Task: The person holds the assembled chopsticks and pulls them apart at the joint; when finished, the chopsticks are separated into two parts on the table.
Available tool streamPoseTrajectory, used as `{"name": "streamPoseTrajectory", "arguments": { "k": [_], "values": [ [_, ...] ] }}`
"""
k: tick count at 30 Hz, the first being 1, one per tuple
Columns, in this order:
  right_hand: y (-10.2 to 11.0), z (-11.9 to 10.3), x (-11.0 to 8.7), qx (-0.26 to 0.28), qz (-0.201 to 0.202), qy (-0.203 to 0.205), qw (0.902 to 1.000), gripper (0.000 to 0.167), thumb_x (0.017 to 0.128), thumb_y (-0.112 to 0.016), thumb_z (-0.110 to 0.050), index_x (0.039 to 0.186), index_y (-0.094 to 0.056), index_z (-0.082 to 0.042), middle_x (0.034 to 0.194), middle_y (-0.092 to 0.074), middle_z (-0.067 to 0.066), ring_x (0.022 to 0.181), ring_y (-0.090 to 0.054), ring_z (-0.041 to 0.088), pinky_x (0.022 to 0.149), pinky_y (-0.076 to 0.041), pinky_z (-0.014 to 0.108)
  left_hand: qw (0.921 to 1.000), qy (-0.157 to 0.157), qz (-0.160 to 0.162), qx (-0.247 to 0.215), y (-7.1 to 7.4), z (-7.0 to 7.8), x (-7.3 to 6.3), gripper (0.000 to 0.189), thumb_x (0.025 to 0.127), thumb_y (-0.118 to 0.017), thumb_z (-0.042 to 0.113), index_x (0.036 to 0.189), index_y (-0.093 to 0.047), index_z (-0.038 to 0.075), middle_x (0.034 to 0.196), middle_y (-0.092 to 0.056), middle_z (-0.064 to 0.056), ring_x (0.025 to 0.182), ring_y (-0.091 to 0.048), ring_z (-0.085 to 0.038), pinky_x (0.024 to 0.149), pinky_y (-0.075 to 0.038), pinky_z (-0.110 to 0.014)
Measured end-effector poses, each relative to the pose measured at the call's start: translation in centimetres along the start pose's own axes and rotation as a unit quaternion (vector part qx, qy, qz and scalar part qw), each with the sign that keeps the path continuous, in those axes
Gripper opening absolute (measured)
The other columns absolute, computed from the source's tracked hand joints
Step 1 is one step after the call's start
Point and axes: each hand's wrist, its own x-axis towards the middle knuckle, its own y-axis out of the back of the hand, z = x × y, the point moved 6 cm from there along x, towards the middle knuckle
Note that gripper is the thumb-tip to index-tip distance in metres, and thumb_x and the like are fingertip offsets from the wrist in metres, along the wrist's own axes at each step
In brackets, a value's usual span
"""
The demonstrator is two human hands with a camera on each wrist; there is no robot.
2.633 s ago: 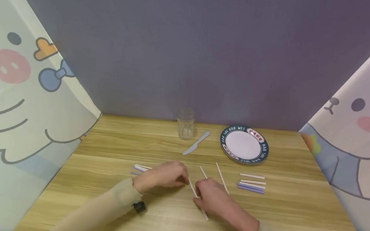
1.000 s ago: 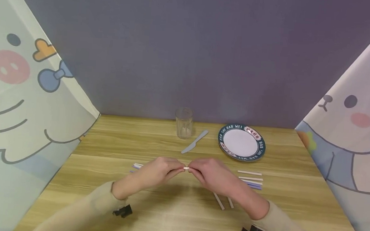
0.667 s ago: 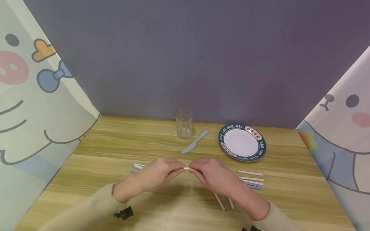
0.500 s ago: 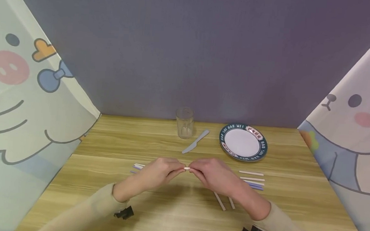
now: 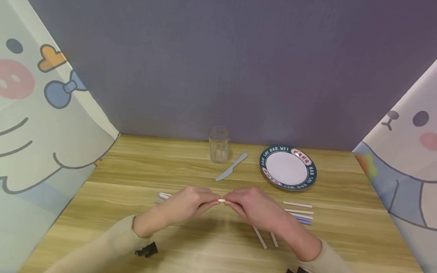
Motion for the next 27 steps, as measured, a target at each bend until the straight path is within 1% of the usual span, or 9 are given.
{"name": "streamPoseTrajectory", "arguments": {
  "k": [4,7,12,15,18,23,27],
  "values": [
    [0.07,0.0,-0.24,-0.007,0.005,-0.002,1.0,0.013,0.103,-0.069,-0.01,0.109,-0.079,-0.014,0.098,-0.079,-0.005,0.083,-0.068,-0.001,0.073,-0.06,0.022,0.9999,-0.003,0.003,0.01,0.0,0.22,0.09,0.015,0.106,-0.066,0.012,0.108,-0.079,0.005,0.09,-0.078,-0.001,0.077,-0.072,-0.006,0.073,-0.056,-0.01],
    [0.11,-0.13,-0.4,-0.011,0.011,0.005,0.9999,0.012,0.102,-0.07,-0.009,0.107,-0.079,-0.015,0.096,-0.078,-0.007,0.082,-0.067,-0.002,0.073,-0.06,0.022,0.9998,-0.004,0.006,0.019,-0.09,0.44,0.12,0.015,0.105,-0.067,0.012,0.108,-0.08,0.006,0.09,-0.078,0.0,0.079,-0.072,-0.007,0.074,-0.056,-0.011],
    [0.18,-0.3,-0.46,-0.004,0.014,0.011,0.9998,0.012,0.103,-0.069,-0.009,0.105,-0.079,-0.015,0.093,-0.076,-0.008,0.076,-0.059,-0.006,0.069,-0.056,0.019,0.9996,0.0,0.006,0.028,-0.19,0.53,0.1,0.014,0.105,-0.067,0.012,0.107,-0.079,0.007,0.088,-0.077,0.001,0.076,-0.07,-0.005,0.07,-0.055,-0.01],
    [0.18,-0.3,-0.45,0.001,0.013,0.009,0.9999,0.012,0.103,-0.068,-0.009,0.106,-0.079,-0.014,0.093,-0.076,-0.008,0.075,-0.057,-0.006,0.068,-0.055,0.018,0.9994,-0.001,0.007,0.033,-0.08,0.64,0.14,0.012,0.104,-0.068,0.012,0.107,-0.079,0.007,0.087,-0.077,0.001,0.075,-0.07,-0.005,0.069,-0.055,-0.011],
    [0.18,-0.33,-0.44,0.003,0.011,0.017,0.9998,0.013,0.103,-0.068,-0.009,0.108,-0.078,-0.014,0.096,-0.078,-0.006,0.079,-0.062,-0.004,0.07,-0.057,0.019,0.9994,-0.005,0.01,0.033,0.03,0.73,0.11,0.012,0.104,-0.069,0.012,0.107,-0.079,0.007,0.087,-0.077,0.001,0.075,-0.07,-0.005,0.07,-0.055,-0.01],
    [0.22,-0.37,-0.52,0.006,0.008,0.033,0.9994,0.014,0.103,-0.068,-0.008,0.11,-0.078,-0.015,0.101,-0.081,-0.003,0.086,-0.071,0.002,0.073,-0.061,0.021,0.9997,-0.01,0.013,0.015,0.13,0.79,0.02,0.013,0.103,-0.069,0.013,0.108,-0.08,0.006,0.085,-0.076,0.001,0.071,-0.066,-0.004,0.069,-0.053,-0.008],
    [0.22,-0.3,-0.61,0.004,0.007,0.034,0.9994,0.014,0.103,-0.067,-0.007,0.11,-0.077,-0.014,0.099,-0.08,-0.001,0.084,-0.068,0.0,0.072,-0.059,0.021,0.9997,-0.012,0.014,0.018,0.1,0.79,0.03,0.013,0.104,-0.068,0.012,0.106,-0.079,0.006,0.084,-0.075,0.001,0.07,-0.064,-0.003,0.068,-0.052,-0.008]
  ]
}}
